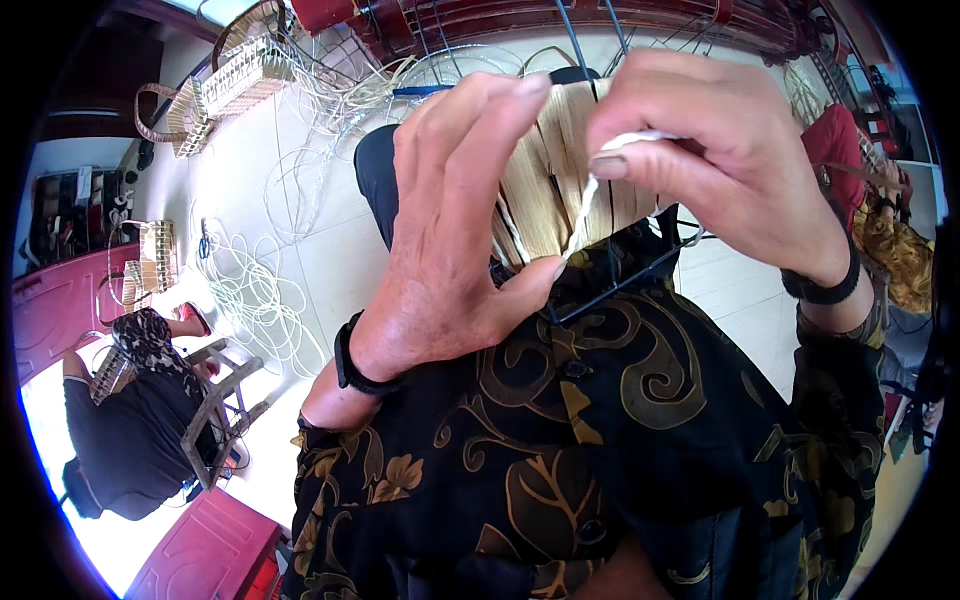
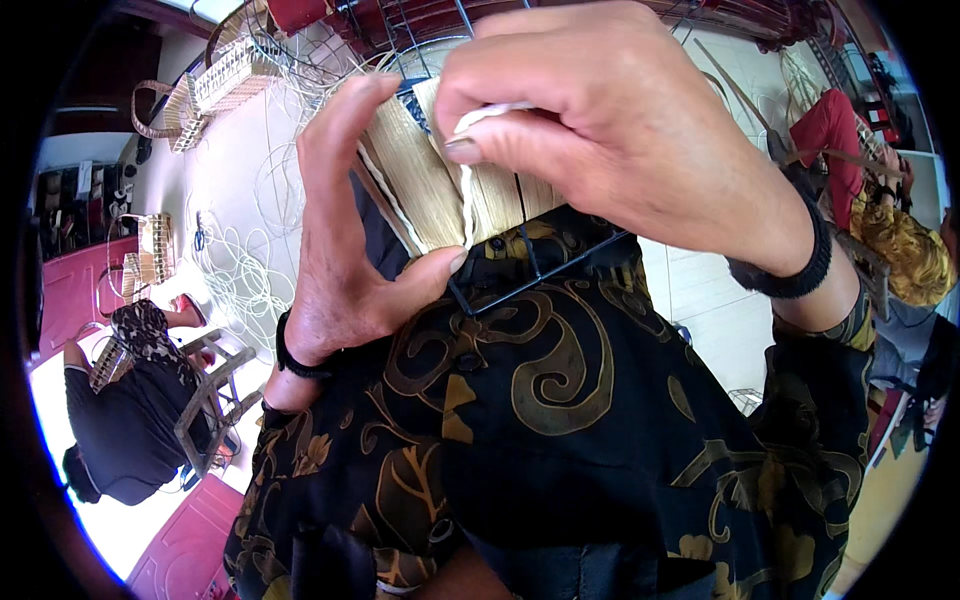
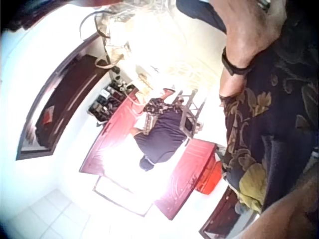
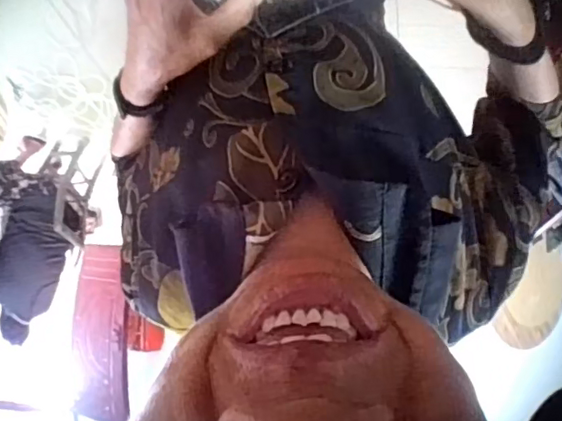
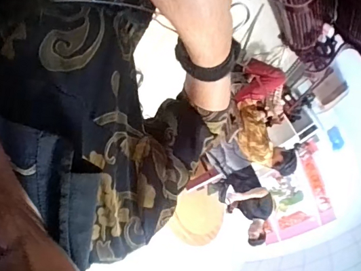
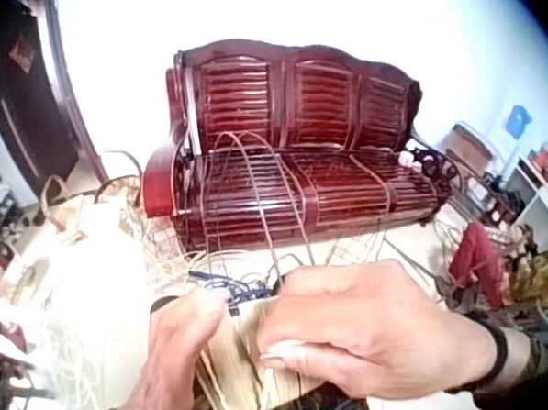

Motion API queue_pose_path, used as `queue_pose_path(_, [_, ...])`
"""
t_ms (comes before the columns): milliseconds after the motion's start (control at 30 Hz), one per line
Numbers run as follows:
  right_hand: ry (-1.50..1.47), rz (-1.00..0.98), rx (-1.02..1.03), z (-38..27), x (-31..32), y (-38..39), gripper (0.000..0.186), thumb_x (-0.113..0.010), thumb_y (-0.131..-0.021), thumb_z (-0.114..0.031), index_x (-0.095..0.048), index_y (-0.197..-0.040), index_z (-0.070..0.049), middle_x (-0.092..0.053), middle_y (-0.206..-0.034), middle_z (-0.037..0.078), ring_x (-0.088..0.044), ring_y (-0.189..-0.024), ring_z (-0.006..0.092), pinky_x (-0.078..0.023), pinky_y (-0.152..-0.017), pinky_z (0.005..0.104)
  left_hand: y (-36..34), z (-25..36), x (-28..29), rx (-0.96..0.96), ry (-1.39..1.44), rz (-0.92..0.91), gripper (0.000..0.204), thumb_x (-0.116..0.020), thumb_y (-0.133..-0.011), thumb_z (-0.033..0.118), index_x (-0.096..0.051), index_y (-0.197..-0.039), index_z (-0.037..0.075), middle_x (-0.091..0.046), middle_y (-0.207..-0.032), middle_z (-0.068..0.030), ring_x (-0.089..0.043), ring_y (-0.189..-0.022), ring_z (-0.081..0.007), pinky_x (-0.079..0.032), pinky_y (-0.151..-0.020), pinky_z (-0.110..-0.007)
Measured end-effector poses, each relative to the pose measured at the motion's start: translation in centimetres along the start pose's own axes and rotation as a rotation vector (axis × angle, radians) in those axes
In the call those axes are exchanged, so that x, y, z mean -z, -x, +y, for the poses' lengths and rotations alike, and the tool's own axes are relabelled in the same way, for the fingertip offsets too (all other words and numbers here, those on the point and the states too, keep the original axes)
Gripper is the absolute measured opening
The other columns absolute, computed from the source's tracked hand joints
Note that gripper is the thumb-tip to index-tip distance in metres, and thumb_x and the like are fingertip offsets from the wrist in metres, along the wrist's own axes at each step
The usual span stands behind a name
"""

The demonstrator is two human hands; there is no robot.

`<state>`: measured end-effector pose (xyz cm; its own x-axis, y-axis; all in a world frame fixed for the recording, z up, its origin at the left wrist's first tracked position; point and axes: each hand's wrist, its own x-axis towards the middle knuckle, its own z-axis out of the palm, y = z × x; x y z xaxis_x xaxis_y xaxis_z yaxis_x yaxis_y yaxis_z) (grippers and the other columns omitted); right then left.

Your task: The person weaves a white cord through the vertical slats of a wooden basket frame by hand.

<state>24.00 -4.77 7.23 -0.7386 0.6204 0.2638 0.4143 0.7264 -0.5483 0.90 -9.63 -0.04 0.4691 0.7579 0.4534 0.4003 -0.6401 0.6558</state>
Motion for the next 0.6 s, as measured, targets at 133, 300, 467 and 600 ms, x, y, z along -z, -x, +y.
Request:
queue_pose_path(133, [0.041, 0.006, 0.211, 1.3, -0.1, -2.2, 0.01, -0.071, -0.089, -0.013, -0.067, -0.089, -0.004, -0.062, -0.095, 0.008, -0.063, -0.081, 0.0234, -0.049, -0.068, 0.032, 0.2, -0.2, -0.2, 0.024, 0.022, -0.006, 0.124, -0.083, -0.067, 0.002, -0.002, -0.16, 0.006, -0.026, -0.158, -0.0214, -0.035, -0.142, -0.035, -0.031, -0.117, -0.047])
queue_pose_path(300, [-0.012, 0.042, 0.256, 3.5, -1.3, -3.8, 0.014, -0.072, -0.088, -0.016, -0.066, -0.089, -0.004, -0.065, -0.091, 0.008, -0.064, -0.078, 0.0242, -0.05, -0.068, 0.0332, 0.0, -0.2, 0.0, 0.025, 0.051, -0.045, 0.139, -0.088, -0.065, 0.004, 0.012, -0.161, 0.011, -0.02, -0.16, -0.0252, -0.034, -0.144, -0.0365, -0.032, -0.117, -0.049])
queue_pose_path(467, [-0.111, -0.089, 0.034, 3.8, -1.3, -5.1, 0.02, -0.072, -0.09, -0.023, -0.067, -0.092, -0.004, -0.064, -0.074, 0.006, -0.062, -0.067, 0.0192, -0.048, -0.063, 0.0318, -0.1, -0.8, 1.1, 0.043, 0.099, 0.019, 0.119, -0.09, -0.071, 0.017, -0.011, -0.158, 0.003, -0.04, -0.151, -0.0231, -0.042, -0.138, -0.0375, -0.034, -0.115, -0.047])
queue_pose_path(600, [-0.119, -0.062, -0.033, 4.0, -1.6, -5.4, 0.021, -0.07, -0.093, -0.025, -0.067, -0.093, -0.005, -0.063, -0.071, 0.005, -0.06, -0.062, 0.0166, -0.046, -0.06, 0.0298, -1.4, -2.0, 1.4, 0.311, 0.325, 0.195, 0.052, -0.073, -0.091, 0.016, -0.05, -0.136, 0.002, -0.069, -0.118, -0.0144, -0.065, -0.11, -0.0239, -0.05, -0.094, -0.035])
